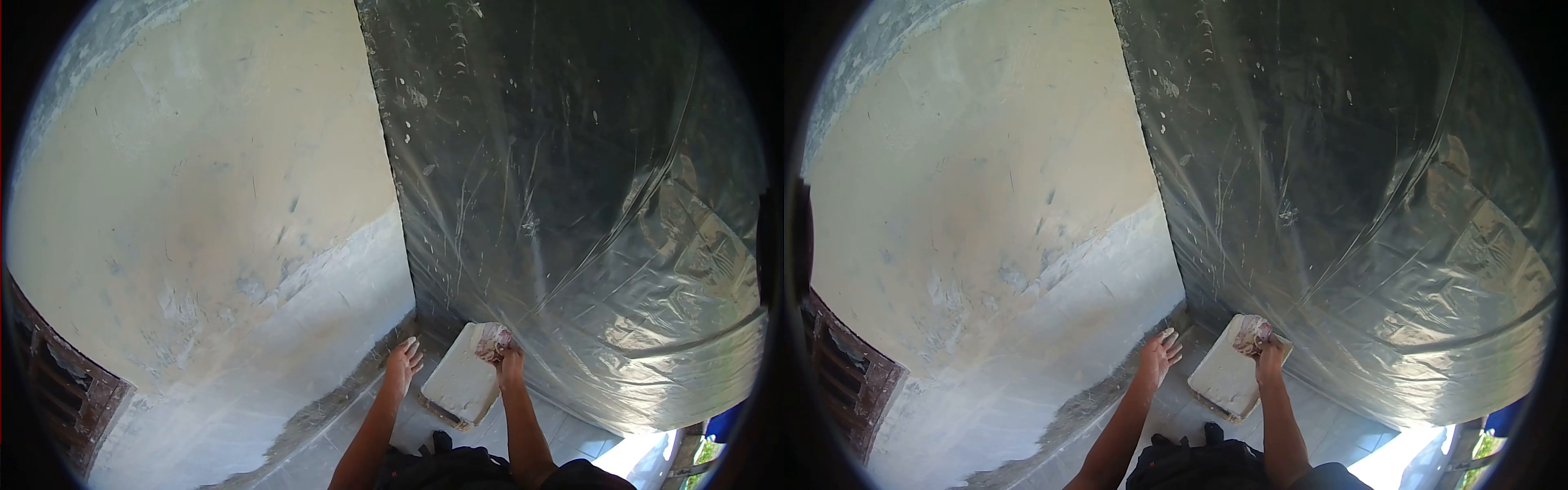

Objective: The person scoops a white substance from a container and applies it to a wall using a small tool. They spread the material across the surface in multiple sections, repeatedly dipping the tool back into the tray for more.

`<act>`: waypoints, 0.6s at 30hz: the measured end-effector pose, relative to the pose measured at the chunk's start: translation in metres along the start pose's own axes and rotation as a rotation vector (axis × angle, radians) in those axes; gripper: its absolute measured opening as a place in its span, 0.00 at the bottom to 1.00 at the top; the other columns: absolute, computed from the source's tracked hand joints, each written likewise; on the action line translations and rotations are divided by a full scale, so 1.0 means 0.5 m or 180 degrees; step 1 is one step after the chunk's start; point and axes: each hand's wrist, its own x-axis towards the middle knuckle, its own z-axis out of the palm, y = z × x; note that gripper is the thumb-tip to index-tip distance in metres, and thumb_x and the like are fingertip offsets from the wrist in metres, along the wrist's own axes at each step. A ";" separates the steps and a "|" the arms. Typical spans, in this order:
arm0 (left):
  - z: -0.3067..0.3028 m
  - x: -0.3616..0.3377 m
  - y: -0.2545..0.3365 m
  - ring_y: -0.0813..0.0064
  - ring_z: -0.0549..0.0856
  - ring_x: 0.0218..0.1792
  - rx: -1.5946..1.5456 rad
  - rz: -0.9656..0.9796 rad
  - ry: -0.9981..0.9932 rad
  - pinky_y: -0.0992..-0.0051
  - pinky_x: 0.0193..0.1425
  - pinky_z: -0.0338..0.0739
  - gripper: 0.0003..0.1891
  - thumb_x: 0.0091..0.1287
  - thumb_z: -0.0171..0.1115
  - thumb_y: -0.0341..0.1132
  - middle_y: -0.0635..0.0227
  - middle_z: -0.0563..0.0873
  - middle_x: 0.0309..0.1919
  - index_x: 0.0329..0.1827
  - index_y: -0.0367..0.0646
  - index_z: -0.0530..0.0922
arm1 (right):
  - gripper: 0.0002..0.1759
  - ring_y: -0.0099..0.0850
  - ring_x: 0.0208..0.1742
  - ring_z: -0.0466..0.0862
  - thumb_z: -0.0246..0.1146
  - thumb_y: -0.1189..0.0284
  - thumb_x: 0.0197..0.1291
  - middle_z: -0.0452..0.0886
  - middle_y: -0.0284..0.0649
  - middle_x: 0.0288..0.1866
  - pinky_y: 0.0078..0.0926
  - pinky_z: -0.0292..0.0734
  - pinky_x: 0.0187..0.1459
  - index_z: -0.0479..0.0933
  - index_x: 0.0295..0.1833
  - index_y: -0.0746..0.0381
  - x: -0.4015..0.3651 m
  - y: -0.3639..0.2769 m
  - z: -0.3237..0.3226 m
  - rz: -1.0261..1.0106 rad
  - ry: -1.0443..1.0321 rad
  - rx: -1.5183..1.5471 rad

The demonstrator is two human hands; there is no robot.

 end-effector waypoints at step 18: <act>-0.052 -0.030 0.042 0.49 0.57 0.76 -0.0176 0.0127 0.0020 0.50 0.77 0.47 0.36 0.70 0.48 0.55 0.60 0.57 0.78 0.77 0.46 0.58 | 0.30 0.38 0.55 0.81 0.49 0.81 0.55 0.77 0.43 0.58 0.40 0.78 0.55 0.65 0.67 0.65 -0.049 -0.025 0.071 0.0203 -0.0727 0.0532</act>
